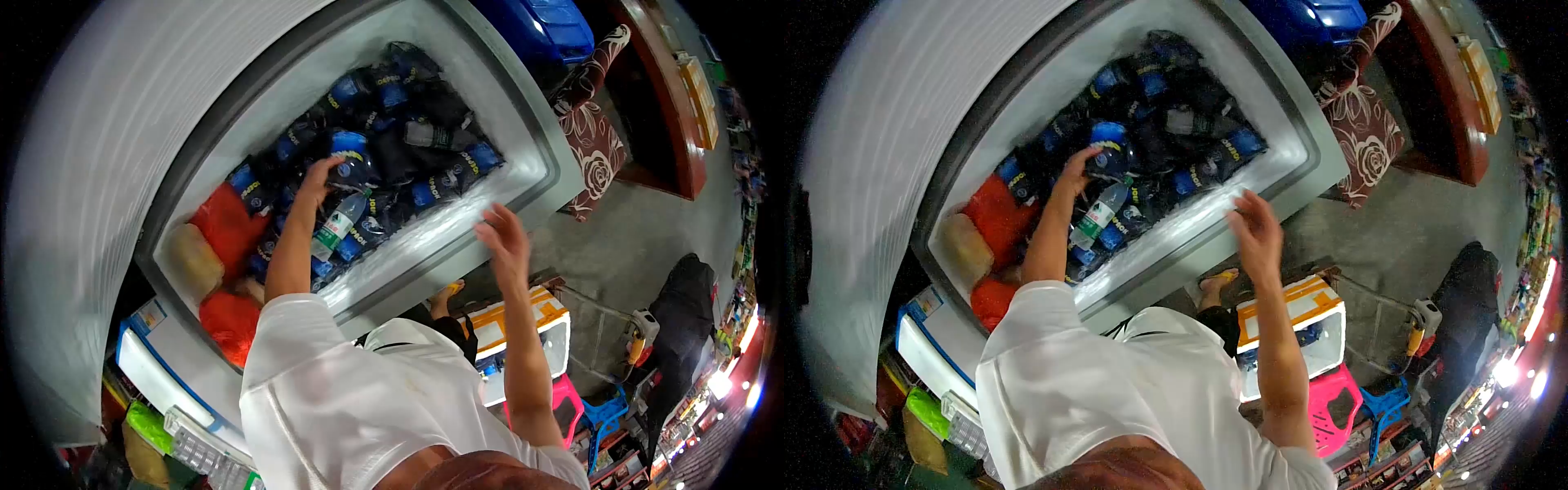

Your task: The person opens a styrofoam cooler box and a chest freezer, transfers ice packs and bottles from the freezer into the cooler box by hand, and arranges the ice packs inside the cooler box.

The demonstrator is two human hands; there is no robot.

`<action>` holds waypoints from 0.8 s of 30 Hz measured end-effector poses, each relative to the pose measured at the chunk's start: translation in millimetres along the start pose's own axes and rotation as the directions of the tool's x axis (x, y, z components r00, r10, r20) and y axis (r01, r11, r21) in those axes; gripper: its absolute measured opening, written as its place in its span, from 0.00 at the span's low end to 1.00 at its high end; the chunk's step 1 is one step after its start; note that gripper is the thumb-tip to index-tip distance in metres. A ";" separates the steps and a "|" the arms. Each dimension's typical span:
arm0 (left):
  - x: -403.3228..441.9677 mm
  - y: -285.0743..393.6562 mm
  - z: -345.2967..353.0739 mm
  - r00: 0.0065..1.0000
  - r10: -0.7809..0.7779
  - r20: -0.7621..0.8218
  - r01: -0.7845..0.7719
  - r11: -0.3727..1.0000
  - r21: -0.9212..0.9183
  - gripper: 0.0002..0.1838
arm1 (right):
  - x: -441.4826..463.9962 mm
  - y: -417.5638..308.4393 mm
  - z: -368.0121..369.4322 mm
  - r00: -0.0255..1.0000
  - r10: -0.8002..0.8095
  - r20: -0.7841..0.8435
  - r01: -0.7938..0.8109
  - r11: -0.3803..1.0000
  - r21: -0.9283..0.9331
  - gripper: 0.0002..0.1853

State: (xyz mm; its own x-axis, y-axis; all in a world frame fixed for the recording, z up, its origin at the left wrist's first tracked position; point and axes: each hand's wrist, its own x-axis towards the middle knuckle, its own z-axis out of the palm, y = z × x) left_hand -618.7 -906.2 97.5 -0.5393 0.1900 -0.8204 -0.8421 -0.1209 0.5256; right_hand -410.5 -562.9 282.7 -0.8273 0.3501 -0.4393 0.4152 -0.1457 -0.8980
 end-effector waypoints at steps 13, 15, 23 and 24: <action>64.2 -47.5 102.8 0.879 0.423 -0.219 -0.159 0.694 0.702 0.47 | 16.1 -44.7 3.5 0.961 0.091 0.261 -0.232 0.777 0.585 0.40; 75.5 -30.2 127.7 0.862 0.445 -0.241 -0.053 0.552 0.832 0.48 | -15.7 -37.8 -46.9 0.981 0.058 0.185 -0.151 0.825 0.545 0.44; 88.2 -24.3 153.4 0.881 0.424 -0.210 0.129 0.212 0.969 0.62 | -214.0 49.9 -181.9 0.836 0.344 -0.426 0.029 0.749 0.662 0.29; 77.2 -25.1 158.4 0.885 0.398 -0.243 0.105 0.337 0.936 0.63 | -236.7 60.0 -184.9 0.817 0.368 -0.444 0.063 0.708 0.703 0.28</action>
State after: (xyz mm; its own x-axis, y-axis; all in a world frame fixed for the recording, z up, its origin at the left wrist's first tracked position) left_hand -639.0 -734.1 56.5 -0.8125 -0.1167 -0.5712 -0.3397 0.8910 0.3012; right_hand -119.7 -483.4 337.4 -0.3556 0.6430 -0.6783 -0.0238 -0.7317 -0.6812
